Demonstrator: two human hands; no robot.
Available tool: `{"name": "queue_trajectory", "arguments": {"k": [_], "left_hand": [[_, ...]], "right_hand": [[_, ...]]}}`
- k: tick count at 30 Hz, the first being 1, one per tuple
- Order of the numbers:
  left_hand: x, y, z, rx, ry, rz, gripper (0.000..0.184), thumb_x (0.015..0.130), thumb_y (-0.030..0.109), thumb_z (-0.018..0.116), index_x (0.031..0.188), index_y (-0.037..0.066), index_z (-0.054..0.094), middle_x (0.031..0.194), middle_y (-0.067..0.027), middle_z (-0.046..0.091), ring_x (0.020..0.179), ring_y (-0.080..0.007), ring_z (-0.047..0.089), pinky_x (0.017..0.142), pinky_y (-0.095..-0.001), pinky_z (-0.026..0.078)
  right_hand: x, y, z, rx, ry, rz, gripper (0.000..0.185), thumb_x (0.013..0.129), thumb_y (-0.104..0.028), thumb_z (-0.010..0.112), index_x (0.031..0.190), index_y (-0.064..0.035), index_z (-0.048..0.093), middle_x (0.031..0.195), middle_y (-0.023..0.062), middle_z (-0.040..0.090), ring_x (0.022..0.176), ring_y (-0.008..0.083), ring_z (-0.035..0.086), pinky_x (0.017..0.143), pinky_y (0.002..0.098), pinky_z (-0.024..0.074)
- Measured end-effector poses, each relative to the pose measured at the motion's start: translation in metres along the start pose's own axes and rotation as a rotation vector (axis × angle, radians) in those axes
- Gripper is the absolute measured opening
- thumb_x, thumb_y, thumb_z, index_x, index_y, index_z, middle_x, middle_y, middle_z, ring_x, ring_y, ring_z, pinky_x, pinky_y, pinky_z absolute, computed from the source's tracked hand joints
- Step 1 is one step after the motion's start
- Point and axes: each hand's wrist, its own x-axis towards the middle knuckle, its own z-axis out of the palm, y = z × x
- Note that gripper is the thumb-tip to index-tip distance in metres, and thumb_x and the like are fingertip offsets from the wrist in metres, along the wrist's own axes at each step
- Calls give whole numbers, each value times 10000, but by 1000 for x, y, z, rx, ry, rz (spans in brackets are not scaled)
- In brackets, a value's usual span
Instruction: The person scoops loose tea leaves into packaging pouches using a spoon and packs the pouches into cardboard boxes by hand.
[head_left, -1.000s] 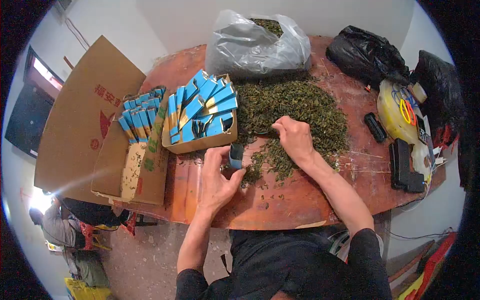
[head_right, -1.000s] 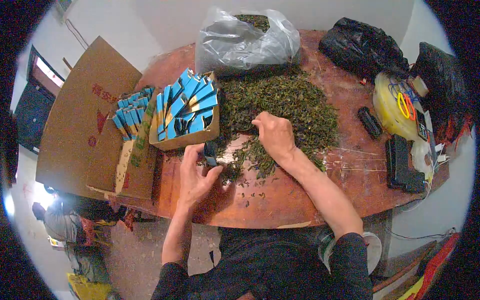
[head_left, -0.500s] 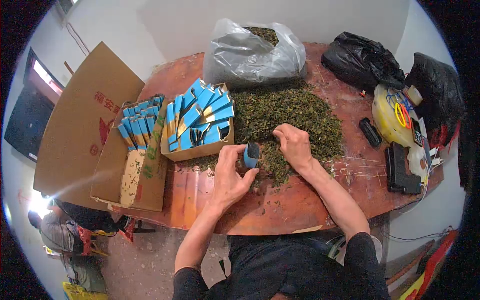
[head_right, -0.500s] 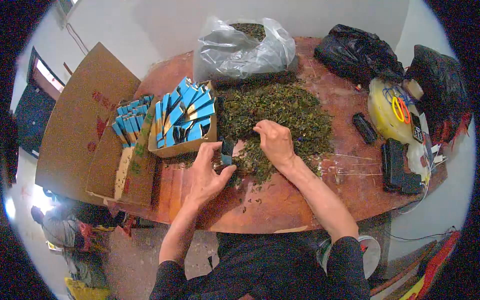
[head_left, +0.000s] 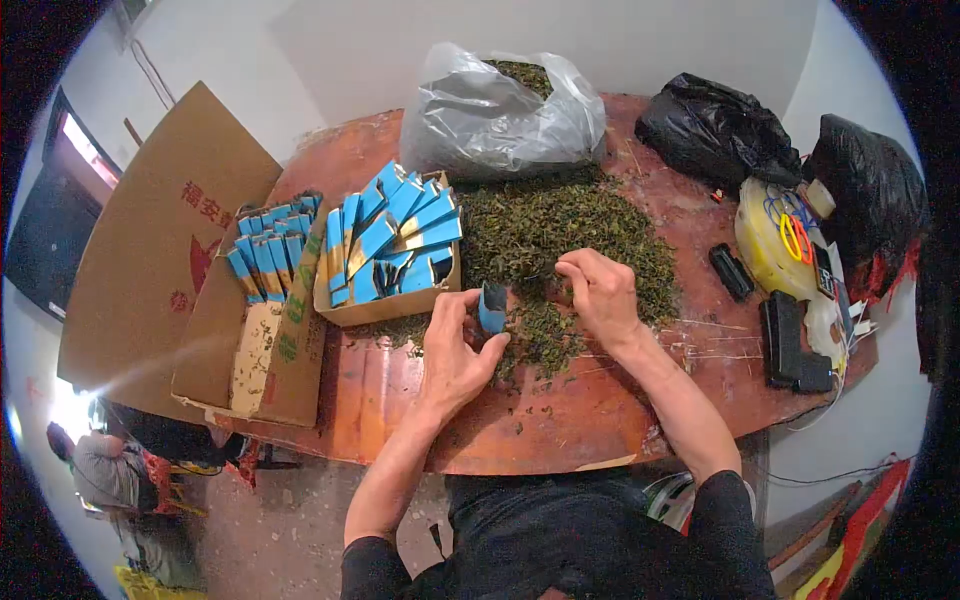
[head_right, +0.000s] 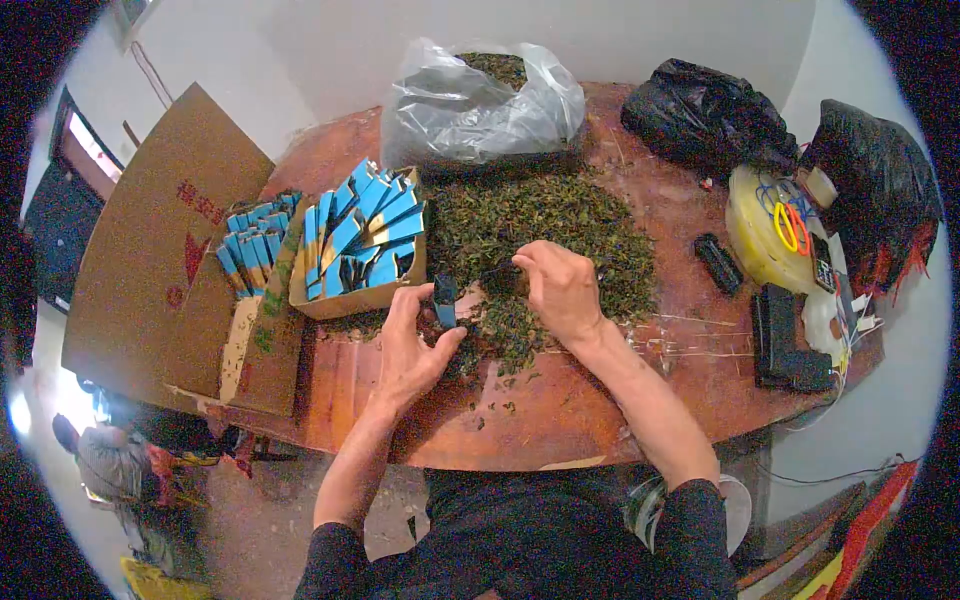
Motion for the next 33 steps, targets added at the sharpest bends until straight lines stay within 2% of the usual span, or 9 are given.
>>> {"name": "queue_trajectory", "arguments": {"k": [7, 13, 28, 33], "left_hand": [[1, -4, 2, 36, 10, 49, 572, 790, 102, 837, 1306, 19, 603, 1077, -133, 556, 836, -268, 599, 726, -380, 526], [2, 3, 1, 27, -19, -11, 587, 792, 95, 834, 1321, 22, 589, 1072, -147, 550, 865, -284, 604, 768, -399, 524], [4, 4, 8, 16, -20, -27, 571, 795, 69, 825, 1306, 20, 575, 1078, -161, 530, 837, -293, 588, 760, -405, 525], [4, 4, 9, 26, -17, -14, 590, 800, 66, 824, 1324, 16, 558, 1106, -176, 533, 842, -308, 613, 744, -406, 545]], "right_hand": [[10, -16, -23, 4, 8, -12, 37, 945, -43, 729, 939, -13, 708, 859, 133, 745, 748, 322, 731, 654, 398, 573], [20, -32, -43, 24, -20, -2, 52, 944, -56, 739, 938, -13, 710, 848, 139, 736, 732, 319, 726, 649, 405, 567], [35, -56, -66, -45, -109, -160, 80, 920, -61, 753, 919, -17, 686, 846, 154, 721, 772, 350, 729, 659, 434, 569], [40, -59, -64, -61, -113, -250, 84, 886, -25, 744, 895, -27, 661, 809, 146, 700, 759, 346, 719, 659, 442, 573]]}}
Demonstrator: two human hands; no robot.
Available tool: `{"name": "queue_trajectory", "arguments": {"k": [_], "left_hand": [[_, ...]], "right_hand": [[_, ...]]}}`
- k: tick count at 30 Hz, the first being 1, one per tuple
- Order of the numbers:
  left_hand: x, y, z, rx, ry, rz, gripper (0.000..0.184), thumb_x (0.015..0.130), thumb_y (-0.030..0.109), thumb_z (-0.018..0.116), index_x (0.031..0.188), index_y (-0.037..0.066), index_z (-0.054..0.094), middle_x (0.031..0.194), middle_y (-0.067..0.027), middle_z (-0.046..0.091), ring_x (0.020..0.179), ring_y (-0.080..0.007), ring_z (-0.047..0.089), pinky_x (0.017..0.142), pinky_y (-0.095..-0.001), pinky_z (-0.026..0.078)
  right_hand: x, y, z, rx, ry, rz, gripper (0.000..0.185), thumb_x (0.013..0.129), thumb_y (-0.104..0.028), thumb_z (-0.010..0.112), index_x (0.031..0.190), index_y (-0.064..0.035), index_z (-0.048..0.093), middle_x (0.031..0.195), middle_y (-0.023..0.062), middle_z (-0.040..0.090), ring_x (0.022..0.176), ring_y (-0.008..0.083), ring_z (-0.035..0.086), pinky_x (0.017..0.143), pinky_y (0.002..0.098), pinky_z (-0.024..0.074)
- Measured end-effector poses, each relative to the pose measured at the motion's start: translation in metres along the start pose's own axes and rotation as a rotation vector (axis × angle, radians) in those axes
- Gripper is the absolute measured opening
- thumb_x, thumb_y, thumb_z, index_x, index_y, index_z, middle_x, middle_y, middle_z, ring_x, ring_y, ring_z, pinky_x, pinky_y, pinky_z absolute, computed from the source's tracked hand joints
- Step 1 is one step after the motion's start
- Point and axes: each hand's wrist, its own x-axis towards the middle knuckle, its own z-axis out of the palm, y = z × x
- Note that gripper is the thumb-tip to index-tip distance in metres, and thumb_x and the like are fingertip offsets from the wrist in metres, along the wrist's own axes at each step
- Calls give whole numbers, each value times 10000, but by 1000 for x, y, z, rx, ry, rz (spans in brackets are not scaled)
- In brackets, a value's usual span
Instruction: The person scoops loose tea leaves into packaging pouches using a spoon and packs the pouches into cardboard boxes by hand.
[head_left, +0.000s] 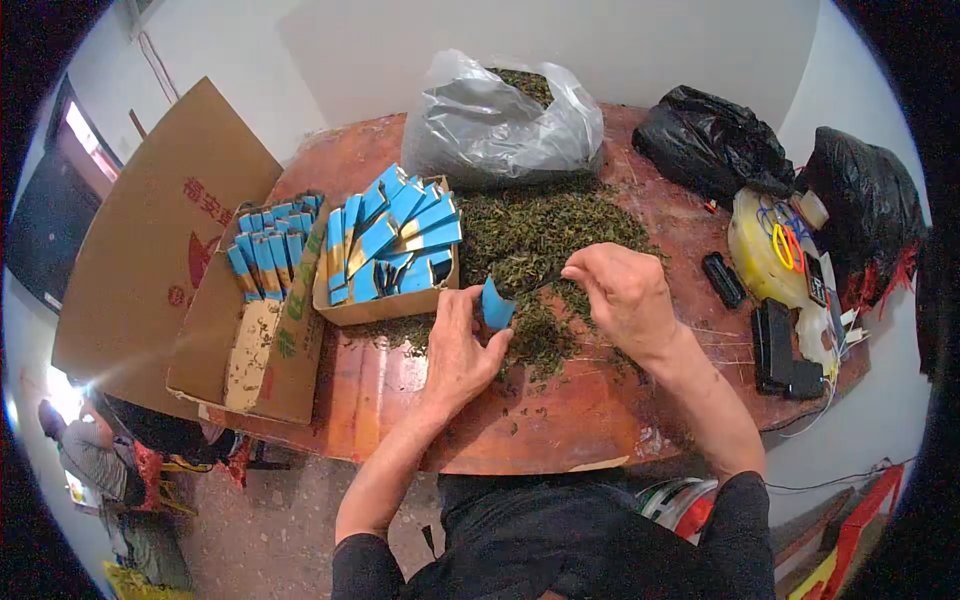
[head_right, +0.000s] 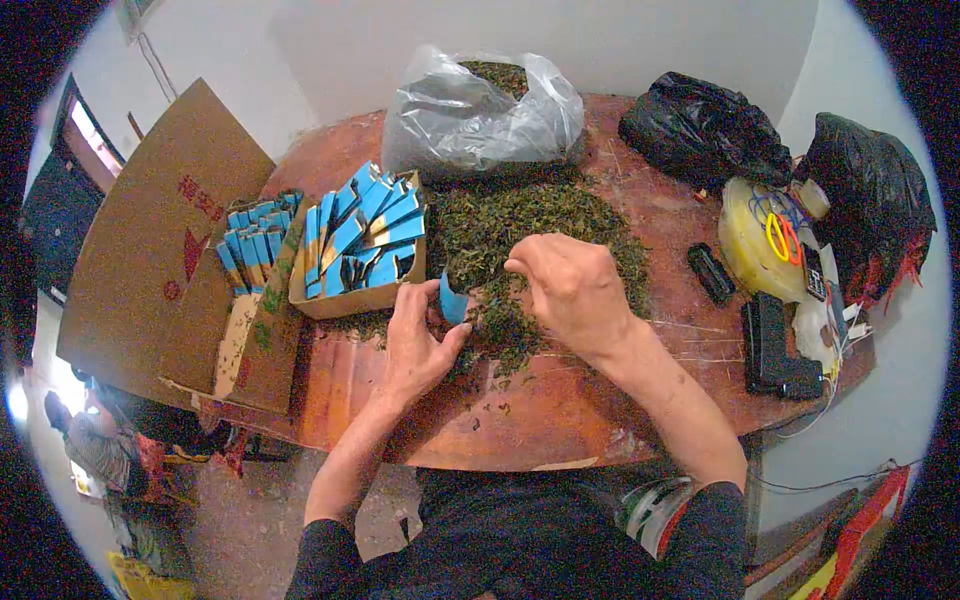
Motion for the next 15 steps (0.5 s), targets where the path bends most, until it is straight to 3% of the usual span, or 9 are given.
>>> {"name": "queue_trajectory", "arguments": {"k": [15], "left_hand": [[2, 0, 5, 64, -36, -2, 617, 800, 96, 820, 1340, 8, 536, 1135, -203, 535, 952, -395, 636, 813, -478, 547]], "right_hand": [[10, -2, -1, -153, -158, -132, 64, 853, -49, 679, 876, -64, 622, 772, 108, 655, 766, 310, 701, 641, 437, 587]]}}
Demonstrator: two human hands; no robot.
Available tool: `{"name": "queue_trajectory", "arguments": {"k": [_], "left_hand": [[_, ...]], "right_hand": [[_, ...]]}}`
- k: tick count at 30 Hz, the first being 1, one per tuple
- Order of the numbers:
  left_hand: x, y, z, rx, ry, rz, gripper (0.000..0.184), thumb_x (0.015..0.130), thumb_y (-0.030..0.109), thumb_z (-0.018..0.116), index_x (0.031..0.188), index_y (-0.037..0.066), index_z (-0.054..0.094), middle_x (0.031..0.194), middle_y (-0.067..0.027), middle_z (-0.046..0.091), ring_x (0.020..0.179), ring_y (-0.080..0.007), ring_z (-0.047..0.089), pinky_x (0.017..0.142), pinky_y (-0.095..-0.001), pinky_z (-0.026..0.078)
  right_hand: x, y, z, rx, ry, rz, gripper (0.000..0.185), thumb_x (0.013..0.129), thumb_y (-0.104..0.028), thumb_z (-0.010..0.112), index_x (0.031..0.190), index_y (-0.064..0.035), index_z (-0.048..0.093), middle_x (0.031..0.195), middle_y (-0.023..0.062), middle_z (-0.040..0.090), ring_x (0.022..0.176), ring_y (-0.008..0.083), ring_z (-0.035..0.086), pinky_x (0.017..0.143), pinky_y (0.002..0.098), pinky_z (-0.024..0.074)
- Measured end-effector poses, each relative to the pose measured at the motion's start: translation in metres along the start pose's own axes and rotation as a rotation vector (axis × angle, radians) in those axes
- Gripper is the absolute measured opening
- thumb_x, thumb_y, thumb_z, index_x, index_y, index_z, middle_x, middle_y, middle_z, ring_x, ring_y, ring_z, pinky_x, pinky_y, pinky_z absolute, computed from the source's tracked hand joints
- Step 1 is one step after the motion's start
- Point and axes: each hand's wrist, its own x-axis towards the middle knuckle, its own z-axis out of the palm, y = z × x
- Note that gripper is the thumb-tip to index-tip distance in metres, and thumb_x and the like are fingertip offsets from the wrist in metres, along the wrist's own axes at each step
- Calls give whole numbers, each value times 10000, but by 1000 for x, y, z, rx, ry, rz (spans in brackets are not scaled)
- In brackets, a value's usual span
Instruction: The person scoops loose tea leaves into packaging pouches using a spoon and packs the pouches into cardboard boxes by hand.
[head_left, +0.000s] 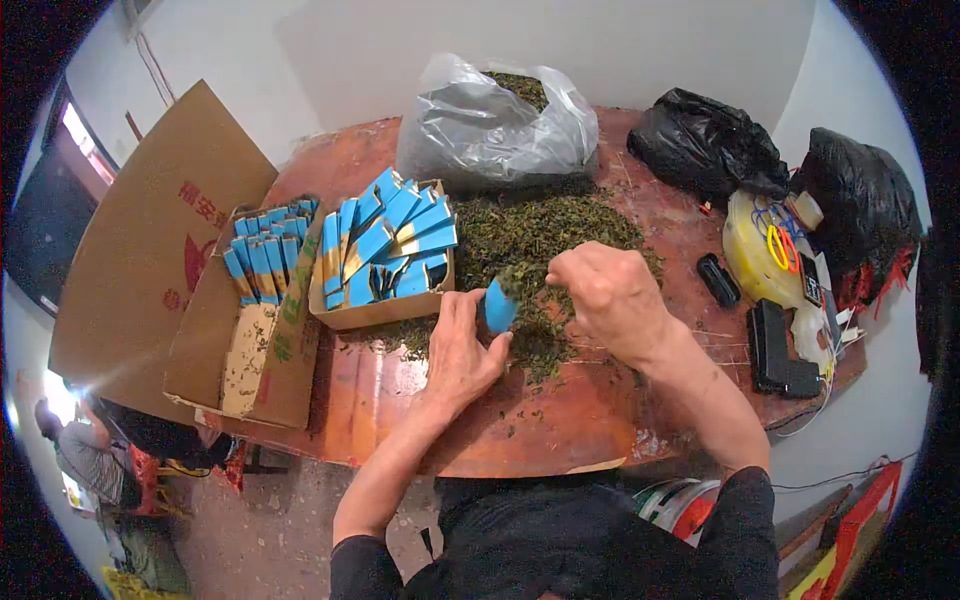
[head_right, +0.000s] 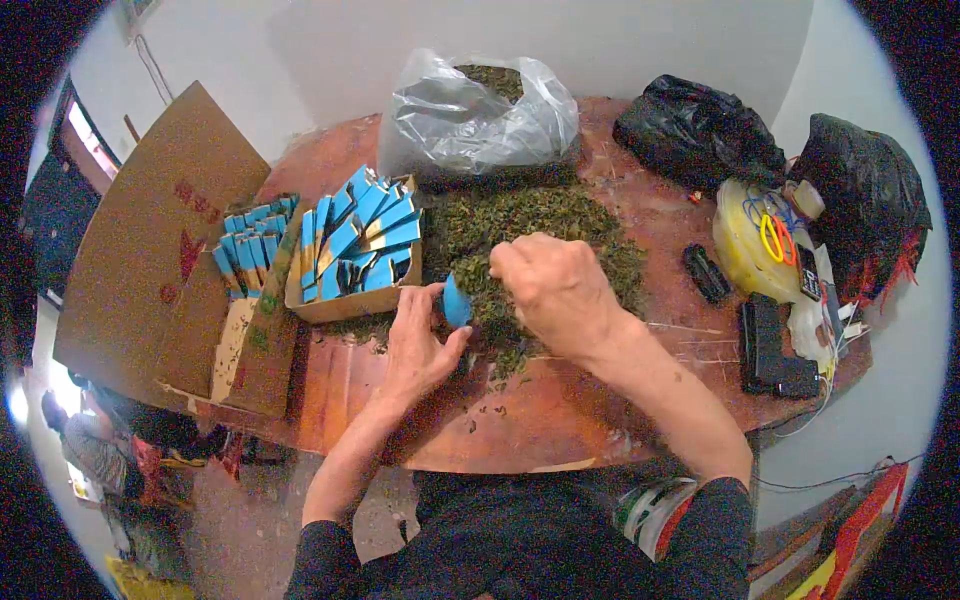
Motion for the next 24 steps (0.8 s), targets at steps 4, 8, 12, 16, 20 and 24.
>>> {"name": "queue_trajectory", "arguments": {"k": [4, 8, 12, 16, 20, 24], "left_hand": [[1, 2, 2, -7, 12, -13, 633, 789, 98, 835, 1342, -7, 544, 1099, -193, 535, 890, -362, 608, 774, -454, 535], [1, -4, 3, 38, 32, 40, 645, 784, 98, 843, 1342, -4, 537, 1101, -198, 536, 875, -363, 607, 752, -451, 530], [0, -4, 3, 26, 34, 51, 635, 787, 101, 846, 1333, 1, 538, 1110, -202, 542, 880, -366, 607, 741, -440, 529], [-1, -6, 5, 10, 52, 63, 624, 793, 101, 843, 1329, 4, 539, 1108, -202, 545, 909, -374, 604, 762, -447, 528], [0, -2, 1, 15, 38, 57, 630, 791, 99, 837, 1338, 3, 538, 1128, -211, 545, 990, -413, 606, 833, -480, 531], [-1, -2, 1, 1, 17, 27, 645, 790, 102, 823, 1357, 2, 532, 1171, -227, 542, 1064, -452, 612, 876, -512, 544]], "right_hand": [[1, -3, 4, -79, -39, -61, 70, 835, -88, 670, 866, -65, 612, 764, 99, 621, 758, 294, 684, 624, 421, 584], [3, -7, 2, -130, -25, -105, 86, 816, -105, 673, 852, -70, 603, 761, 90, 602, 757, 275, 670, 619, 404, 573], [3, -10, 0, -168, -8, -162, 94, 808, -112, 683, 831, -80, 597, 760, 76, 597, 747, 248, 650, 631, 375, 560], [4, -12, -2, -202, 29, -185, 101, 799, -117, 687, 809, -86, 591, 748, 64, 579, 726, 232, 625, 641, 359, 544], [4, -11, -5, -238, 62, -202, 103, 791, -114, 688, 804, -86, 590, 739, 61, 563, 716, 231, 614, 642, 357, 538], [5, -9, -8, -244, 75, -198, 98, 788, -110, 685, 806, -81, 594, 744, 61, 561, 716, 230, 613, 639, 357, 537]]}}
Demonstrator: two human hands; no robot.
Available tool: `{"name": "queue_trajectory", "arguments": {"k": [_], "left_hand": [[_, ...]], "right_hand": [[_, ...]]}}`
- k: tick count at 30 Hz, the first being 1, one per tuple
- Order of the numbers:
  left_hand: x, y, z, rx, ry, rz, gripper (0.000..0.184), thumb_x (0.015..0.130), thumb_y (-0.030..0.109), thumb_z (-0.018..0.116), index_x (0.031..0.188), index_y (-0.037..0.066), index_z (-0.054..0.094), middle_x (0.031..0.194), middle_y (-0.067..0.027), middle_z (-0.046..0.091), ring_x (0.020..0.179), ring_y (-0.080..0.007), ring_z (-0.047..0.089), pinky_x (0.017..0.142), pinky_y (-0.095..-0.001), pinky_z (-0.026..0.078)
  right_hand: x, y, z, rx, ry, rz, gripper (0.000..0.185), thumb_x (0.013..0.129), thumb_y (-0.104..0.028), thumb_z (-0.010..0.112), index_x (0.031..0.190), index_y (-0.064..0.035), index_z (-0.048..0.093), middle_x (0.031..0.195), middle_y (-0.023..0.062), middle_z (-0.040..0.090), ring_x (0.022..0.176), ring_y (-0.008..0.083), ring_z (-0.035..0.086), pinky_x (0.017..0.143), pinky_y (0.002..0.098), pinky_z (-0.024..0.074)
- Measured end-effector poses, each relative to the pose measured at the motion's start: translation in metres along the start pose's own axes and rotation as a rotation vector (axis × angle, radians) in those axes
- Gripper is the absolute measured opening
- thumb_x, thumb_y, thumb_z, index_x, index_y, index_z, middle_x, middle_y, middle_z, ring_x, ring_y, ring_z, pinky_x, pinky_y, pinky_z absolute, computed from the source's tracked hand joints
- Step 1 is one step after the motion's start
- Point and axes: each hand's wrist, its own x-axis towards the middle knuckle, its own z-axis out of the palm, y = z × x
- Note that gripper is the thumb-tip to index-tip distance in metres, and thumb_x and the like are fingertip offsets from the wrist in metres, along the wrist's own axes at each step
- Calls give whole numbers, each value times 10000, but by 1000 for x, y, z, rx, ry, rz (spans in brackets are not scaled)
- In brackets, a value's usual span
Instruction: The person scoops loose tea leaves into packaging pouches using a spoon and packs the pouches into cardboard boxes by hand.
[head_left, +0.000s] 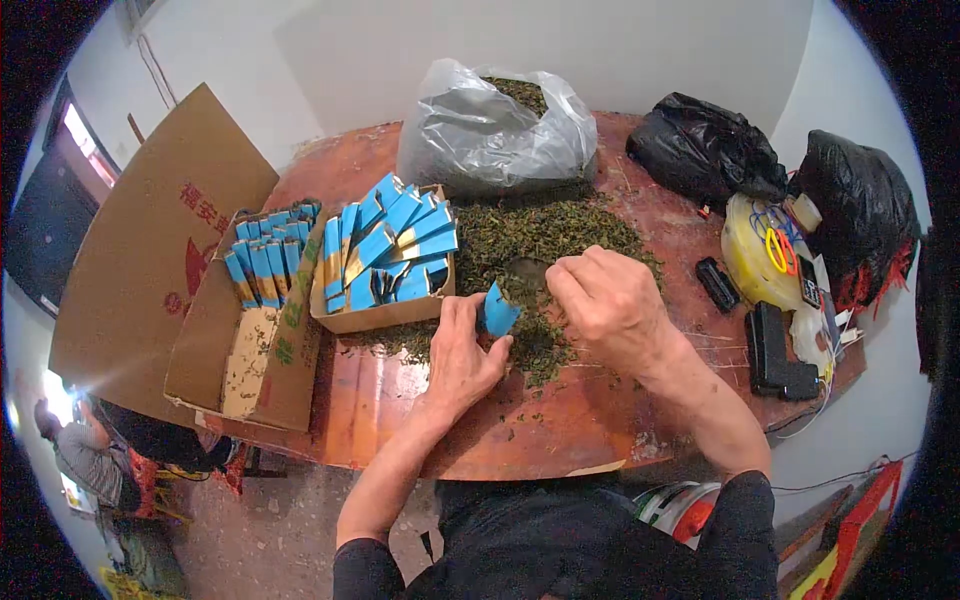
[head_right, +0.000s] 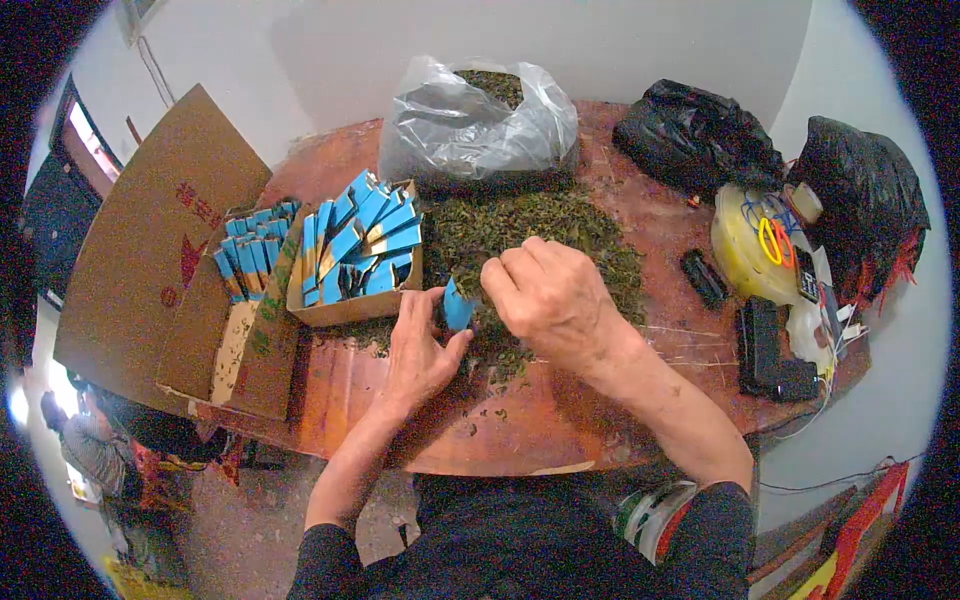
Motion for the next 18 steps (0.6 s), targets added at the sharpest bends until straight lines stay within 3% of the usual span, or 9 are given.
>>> {"name": "queue_trajectory", "arguments": {"k": [10, 13, 16, 18], "left_hand": [[0, 2, 0, -12, 10, -12, 624, 793, 78, 822, 1345, 6, 540, 1161, -219, 546, 1039, -435, 623, 877, -501, 554], [-1, 2, -3, 8, 8, -30, 617, 796, 85, 828, 1341, 10, 548, 1146, -213, 550, 1017, -416, 631, 850, -478, 556], [-4, -6, -2, 10, 85, 43, 594, 800, 87, 827, 1326, 12, 561, 1129, -210, 554, 987, -401, 630, 831, -459, 548], [-4, -3, -4, -57, 103, -42, 588, 776, 127, 830, 1285, -17, 574, 1105, -194, 584, 1007, -376, 626, 892, -447, 527]], "right_hand": [[-1, -7, 5, 27, -6, -18, 112, 780, -105, 678, 841, -70, 591, 762, 68, 573, 723, 237, 617, 633, 361, 534], [0, 2, -6, 47, 30, 42, 100, 803, -94, 679, 854, -69, 597, 768, 85, 597, 731, 259, 640, 636, 386, 541], [-19, 6, -7, 73, -43, 247, 101, 857, -85, 697, 862, -71, 597, 772, 104, 622, 747, 289, 665, 646, 420, 549], [-36, 8, -2, 113, -161, 317, 142, 914, -99, 734, 847, -59, 615, 738, 138, 655, 715, 331, 692, 624, 453, 548]]}}
